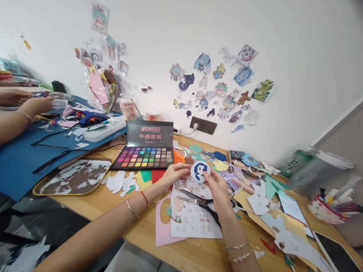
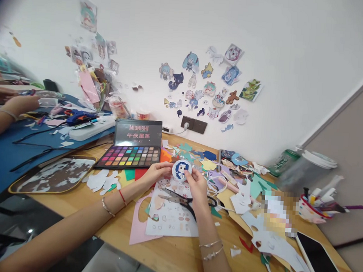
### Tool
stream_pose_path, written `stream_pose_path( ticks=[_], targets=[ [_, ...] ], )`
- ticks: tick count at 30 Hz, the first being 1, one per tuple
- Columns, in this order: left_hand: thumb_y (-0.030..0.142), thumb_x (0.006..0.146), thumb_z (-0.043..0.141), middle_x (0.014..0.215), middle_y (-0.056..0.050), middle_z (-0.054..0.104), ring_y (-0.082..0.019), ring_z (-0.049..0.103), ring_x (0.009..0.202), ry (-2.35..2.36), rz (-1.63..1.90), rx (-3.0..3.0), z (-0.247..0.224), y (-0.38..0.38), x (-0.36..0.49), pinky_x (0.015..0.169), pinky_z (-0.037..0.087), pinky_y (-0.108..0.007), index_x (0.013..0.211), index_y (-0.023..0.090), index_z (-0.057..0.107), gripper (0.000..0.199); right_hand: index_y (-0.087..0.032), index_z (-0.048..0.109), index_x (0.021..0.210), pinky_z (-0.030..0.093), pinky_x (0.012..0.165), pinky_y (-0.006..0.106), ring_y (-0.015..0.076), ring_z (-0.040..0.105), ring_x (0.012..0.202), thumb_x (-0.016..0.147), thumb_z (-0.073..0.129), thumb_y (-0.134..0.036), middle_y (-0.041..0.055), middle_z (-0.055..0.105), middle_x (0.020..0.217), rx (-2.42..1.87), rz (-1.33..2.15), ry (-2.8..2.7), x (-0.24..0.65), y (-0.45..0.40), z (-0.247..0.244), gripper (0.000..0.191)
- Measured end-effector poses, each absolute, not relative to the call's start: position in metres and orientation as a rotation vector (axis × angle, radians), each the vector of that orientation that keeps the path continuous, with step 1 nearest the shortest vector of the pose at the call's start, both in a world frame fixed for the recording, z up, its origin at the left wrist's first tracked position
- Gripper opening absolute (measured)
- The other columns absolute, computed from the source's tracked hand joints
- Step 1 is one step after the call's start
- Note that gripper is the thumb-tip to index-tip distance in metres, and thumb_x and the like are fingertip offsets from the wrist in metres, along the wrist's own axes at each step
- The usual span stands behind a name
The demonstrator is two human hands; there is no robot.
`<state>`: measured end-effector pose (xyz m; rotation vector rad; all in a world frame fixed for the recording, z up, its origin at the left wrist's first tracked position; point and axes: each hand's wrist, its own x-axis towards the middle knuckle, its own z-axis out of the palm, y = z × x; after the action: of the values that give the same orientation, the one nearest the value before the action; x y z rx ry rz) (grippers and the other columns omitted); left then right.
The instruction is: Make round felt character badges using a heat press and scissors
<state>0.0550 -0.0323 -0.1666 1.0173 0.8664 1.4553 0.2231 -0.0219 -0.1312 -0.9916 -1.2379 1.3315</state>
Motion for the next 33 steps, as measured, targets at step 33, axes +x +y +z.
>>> stream_pose_path(
  ticks=[33],
  targets=[
    [0.047,0.061,0.076,0.08,-0.007,0.066,-0.018,0.063,0.066,0.918,1.374,1.168,-0.162,-0.043,0.061,0.064,0.05,-0.026,0.085,0.011,0.065,0.045,-0.018,0.059,0.085,0.049,0.079,0.035,0.0219,0.065,0.084,0.055,0.072,-0.031,0.0041,0.07,0.084,-0.905,1.279,-1.336,0.214,-0.017,-0.146,0.035]
  ],
)
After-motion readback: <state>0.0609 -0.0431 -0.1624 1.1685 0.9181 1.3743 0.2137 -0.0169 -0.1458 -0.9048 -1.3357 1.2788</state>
